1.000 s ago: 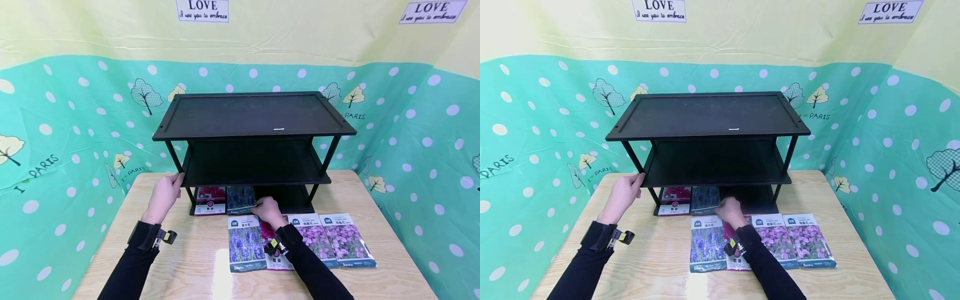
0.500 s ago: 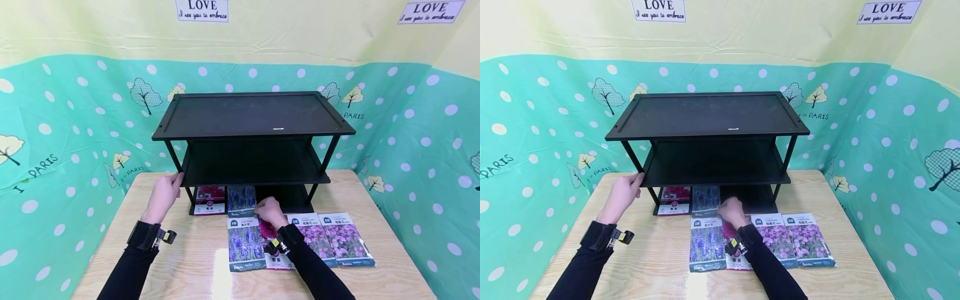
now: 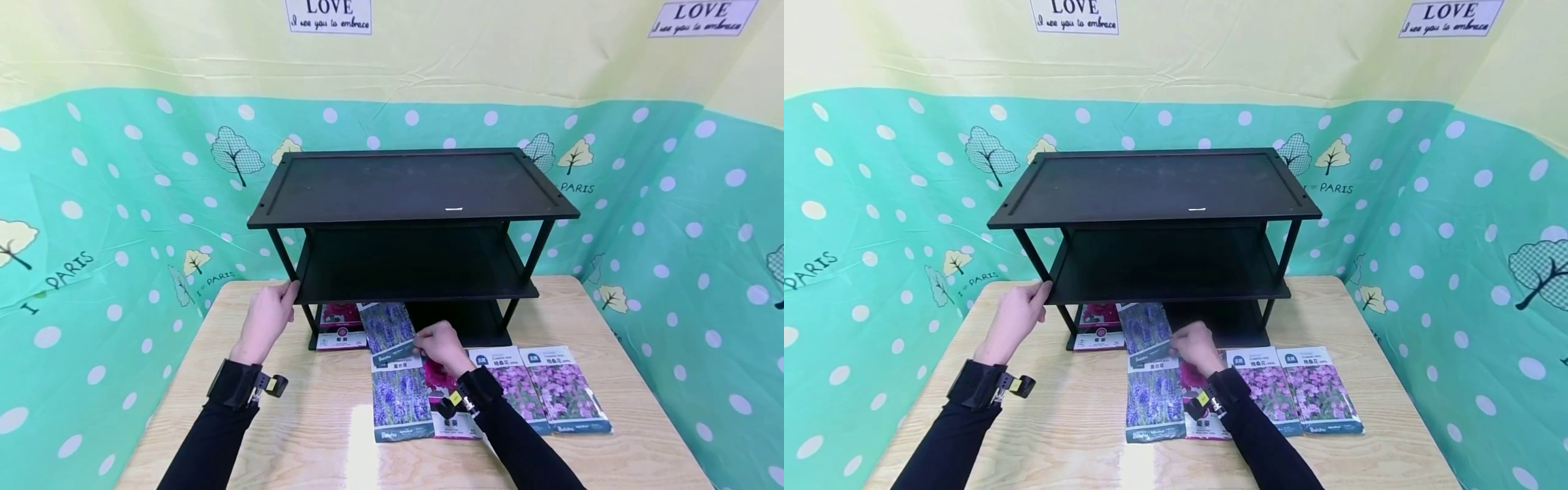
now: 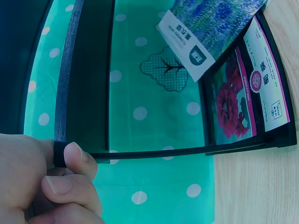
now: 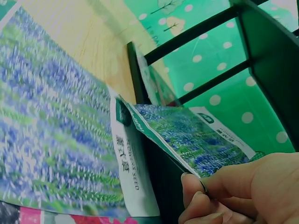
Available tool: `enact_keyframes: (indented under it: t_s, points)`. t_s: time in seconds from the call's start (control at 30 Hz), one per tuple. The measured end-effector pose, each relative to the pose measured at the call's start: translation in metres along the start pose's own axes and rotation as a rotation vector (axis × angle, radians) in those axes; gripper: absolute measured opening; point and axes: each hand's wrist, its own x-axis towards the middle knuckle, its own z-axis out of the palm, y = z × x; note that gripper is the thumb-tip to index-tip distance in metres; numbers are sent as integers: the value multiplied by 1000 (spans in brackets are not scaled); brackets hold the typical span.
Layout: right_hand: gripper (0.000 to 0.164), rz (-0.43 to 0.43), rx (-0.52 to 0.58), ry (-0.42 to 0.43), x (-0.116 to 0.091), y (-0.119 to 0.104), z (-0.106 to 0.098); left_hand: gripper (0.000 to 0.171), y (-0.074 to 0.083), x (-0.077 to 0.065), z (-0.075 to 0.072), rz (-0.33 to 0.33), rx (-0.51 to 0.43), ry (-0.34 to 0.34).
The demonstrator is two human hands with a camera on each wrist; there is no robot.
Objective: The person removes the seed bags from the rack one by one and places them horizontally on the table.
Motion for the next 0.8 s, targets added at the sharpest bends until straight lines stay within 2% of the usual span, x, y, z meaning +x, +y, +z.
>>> enact_keyframes:
  t_s: [0.3,0.63,0.8]
  points:
    - [14,-24,58,-48,-15,-5,2,41,1,0,-1,8,4,1]
    - [11,31,127,-81,-24,-11,9,41,3,0,-2,-5,0,-13]
    - [11,20,155,-108,-27,-13,10,39,2,1,0,5,0,-2]
